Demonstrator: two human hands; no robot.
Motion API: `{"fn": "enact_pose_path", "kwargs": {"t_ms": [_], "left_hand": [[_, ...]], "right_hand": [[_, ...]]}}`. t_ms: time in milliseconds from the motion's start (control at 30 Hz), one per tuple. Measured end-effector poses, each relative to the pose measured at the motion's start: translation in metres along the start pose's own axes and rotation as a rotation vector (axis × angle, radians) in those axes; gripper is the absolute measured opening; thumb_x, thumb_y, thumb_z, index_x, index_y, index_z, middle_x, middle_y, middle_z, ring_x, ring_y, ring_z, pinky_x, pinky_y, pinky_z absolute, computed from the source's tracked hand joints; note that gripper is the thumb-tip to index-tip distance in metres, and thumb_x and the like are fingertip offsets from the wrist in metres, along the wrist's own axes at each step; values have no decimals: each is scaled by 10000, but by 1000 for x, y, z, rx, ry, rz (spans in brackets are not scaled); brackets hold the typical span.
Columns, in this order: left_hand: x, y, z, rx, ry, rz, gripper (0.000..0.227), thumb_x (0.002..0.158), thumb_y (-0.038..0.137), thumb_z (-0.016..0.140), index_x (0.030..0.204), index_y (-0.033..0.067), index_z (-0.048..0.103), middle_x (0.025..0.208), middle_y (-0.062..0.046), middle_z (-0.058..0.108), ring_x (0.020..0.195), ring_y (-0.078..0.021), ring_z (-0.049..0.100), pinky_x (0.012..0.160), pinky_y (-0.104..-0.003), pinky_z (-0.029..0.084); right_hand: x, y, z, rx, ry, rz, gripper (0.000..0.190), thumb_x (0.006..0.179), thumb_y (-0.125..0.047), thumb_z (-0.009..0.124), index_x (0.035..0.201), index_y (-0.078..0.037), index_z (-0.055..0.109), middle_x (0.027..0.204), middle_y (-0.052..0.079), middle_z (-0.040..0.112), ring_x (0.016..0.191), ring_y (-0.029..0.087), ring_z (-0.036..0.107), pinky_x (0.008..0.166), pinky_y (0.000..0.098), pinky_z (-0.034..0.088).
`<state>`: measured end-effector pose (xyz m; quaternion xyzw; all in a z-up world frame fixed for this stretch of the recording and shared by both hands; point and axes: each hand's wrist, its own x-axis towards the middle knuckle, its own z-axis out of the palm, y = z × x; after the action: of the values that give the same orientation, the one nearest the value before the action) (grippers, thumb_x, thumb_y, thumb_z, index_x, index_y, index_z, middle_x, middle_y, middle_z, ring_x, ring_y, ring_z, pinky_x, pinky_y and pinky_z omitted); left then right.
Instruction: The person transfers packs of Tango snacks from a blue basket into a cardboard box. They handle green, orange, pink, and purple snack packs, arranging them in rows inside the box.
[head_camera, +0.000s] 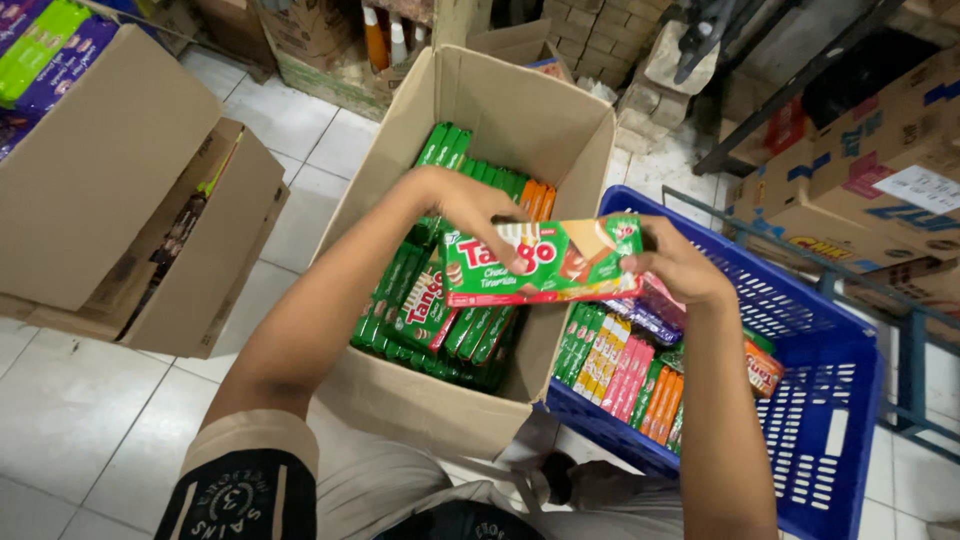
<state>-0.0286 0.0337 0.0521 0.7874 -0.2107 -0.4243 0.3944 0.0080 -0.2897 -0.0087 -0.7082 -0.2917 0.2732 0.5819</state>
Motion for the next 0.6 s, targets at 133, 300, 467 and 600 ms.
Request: {"fn": "enact_pose_path", "kwargs": {"t_ms": [133, 300, 467, 600], "left_hand": [[-5, -3, -11, 79, 115, 41, 754, 729, 543, 802, 1252, 35, 608, 961, -156, 718, 844, -273, 727, 765, -394, 606], [3, -29, -21, 152, 406, -48, 806, 771, 649, 709, 1252, 14, 590, 1045, -223, 686, 993, -351, 682, 836, -451, 554], [36, -59, -29, 166, 637, -432, 653, 800, 741, 653, 731, 152, 378, 700, 4, 383, 598, -133, 358, 560, -361, 243], [69, -75, -10, 184, 741, -547, 998, 834, 694, 645, 1439, -46, 357, 1473, -203, 448, 1291, -365, 513, 1008, -480, 466]], "right_hand": [[-9, -2, 10, 139, 252, -16, 659, 855, -391, 610, 1394, -38, 474, 1149, 167, 597, 969, 309, 654, 744, 459, 591], [-50, 41, 19, 262, 623, -84, 385, 1073, -379, 456, 1389, -168, 400, 1320, 152, 590, 1116, 271, 661, 878, 385, 587], [-86, 107, 55, 283, 866, 255, 111, 1073, -262, 494, 1135, -178, 456, 1186, 27, 631, 992, 164, 628, 866, 282, 547], [-98, 180, 66, 219, 842, 422, 169, 1053, -161, 494, 1200, -82, 470, 1160, 98, 592, 1021, 243, 622, 894, 365, 553]]}}
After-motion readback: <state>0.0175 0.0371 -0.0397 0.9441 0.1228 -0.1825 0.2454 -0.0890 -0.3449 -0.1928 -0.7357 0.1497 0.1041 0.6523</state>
